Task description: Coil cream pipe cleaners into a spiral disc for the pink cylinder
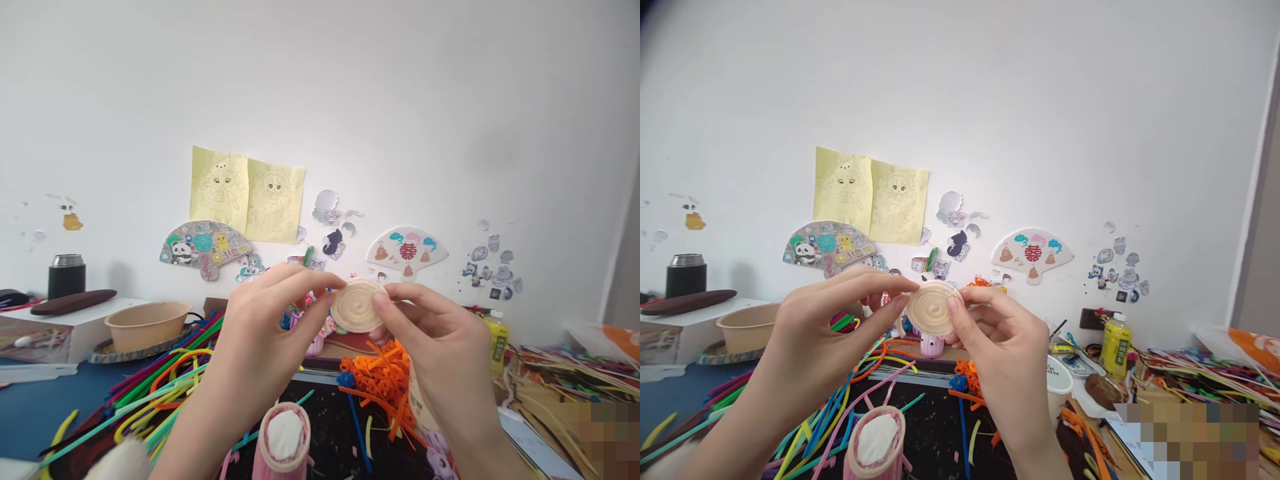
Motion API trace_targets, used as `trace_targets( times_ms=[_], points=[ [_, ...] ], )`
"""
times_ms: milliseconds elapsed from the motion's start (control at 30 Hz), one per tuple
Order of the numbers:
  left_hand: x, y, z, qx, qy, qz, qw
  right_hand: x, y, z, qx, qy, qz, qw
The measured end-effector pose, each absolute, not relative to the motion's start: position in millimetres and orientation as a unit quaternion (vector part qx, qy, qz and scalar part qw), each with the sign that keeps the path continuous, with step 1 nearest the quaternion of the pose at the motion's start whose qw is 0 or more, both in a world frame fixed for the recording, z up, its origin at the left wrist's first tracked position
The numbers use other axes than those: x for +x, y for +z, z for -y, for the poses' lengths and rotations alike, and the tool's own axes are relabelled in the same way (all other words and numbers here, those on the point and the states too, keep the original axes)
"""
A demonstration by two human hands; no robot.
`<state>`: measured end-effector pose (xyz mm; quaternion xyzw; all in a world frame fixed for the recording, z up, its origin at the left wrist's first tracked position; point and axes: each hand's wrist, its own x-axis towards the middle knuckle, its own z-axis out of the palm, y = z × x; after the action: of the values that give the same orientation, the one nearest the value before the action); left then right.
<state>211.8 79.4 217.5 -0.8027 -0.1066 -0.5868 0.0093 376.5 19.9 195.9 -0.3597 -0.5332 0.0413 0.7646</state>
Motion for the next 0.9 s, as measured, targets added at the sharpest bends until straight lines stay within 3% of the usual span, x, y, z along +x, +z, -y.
trace_targets(
  times_ms=[900],
  points=[
    [210.5,215.8,-83.4,-0.82,-0.563,0.081,0.063,379.0,194.7,-17.5,-0.38,-0.017,0.566,0.732]
  ],
)
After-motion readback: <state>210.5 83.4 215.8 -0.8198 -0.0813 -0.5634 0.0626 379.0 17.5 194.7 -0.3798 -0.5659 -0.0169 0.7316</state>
